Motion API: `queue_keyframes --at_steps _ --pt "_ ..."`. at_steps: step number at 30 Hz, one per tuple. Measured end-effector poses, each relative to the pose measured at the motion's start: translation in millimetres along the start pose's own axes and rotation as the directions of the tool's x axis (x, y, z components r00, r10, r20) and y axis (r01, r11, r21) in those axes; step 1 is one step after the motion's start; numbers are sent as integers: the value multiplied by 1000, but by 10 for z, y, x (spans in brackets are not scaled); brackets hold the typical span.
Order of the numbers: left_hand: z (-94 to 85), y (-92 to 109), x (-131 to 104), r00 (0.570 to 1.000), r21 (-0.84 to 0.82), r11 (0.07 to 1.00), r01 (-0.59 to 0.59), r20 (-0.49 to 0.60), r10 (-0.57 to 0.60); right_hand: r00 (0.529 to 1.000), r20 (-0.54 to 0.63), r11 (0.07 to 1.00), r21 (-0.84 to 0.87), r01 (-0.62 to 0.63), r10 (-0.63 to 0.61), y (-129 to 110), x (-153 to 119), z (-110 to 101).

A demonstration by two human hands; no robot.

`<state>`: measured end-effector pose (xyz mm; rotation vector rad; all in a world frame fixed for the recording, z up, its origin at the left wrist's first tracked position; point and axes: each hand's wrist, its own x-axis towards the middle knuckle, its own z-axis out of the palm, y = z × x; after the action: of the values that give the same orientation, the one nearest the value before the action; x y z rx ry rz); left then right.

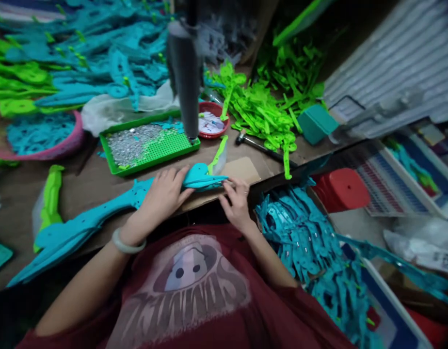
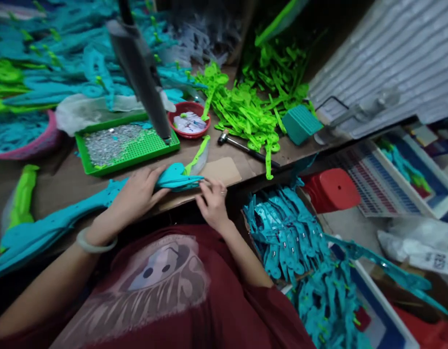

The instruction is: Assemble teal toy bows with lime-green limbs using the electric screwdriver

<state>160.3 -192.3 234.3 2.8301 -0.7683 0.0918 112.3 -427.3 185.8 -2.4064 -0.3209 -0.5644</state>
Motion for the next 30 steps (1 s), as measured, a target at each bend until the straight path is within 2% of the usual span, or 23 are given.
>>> queue_keyframes --at_steps 3,5,7,9,13,18,20,24,27,30 --pt "27 -39 -45 997 38 997 -71 -29 72 988 152 999 -37 35 -29 -105 19 209" --pt "40 -55 -70 993 65 992 -107 -44 110 985 171 1000 -13 13 -11 -156 100 269" --pt "54 -60 -79 990 86 988 -128 -49 133 994 105 999 43 -14 9 -198 151 318" --pt "66 -60 -76 988 98 985 -142 -51 148 1000 -14 994 105 -26 28 -240 153 375" --pt "74 -50 -57 989 97 987 -131 -50 136 971 -236 996 90 -10 31 -298 84 483" --pt "53 -8 -55 997 67 995 -79 -12 80 957 -288 999 -51 11 -25 -244 -15 558" --pt "38 22 -66 997 37 997 -73 -20 74 938 -340 996 -83 42 -68 -183 -79 571" --pt "49 122 -95 985 15 991 -129 -117 130 861 -474 980 -157 123 -184 -40 -225 460" --pt "129 217 -100 978 39 983 -180 -101 183 832 -517 975 -186 121 -202 71 -240 190" --pt "235 288 -78 978 56 987 -153 -132 160 829 -524 978 -171 122 -195 195 3 -151"
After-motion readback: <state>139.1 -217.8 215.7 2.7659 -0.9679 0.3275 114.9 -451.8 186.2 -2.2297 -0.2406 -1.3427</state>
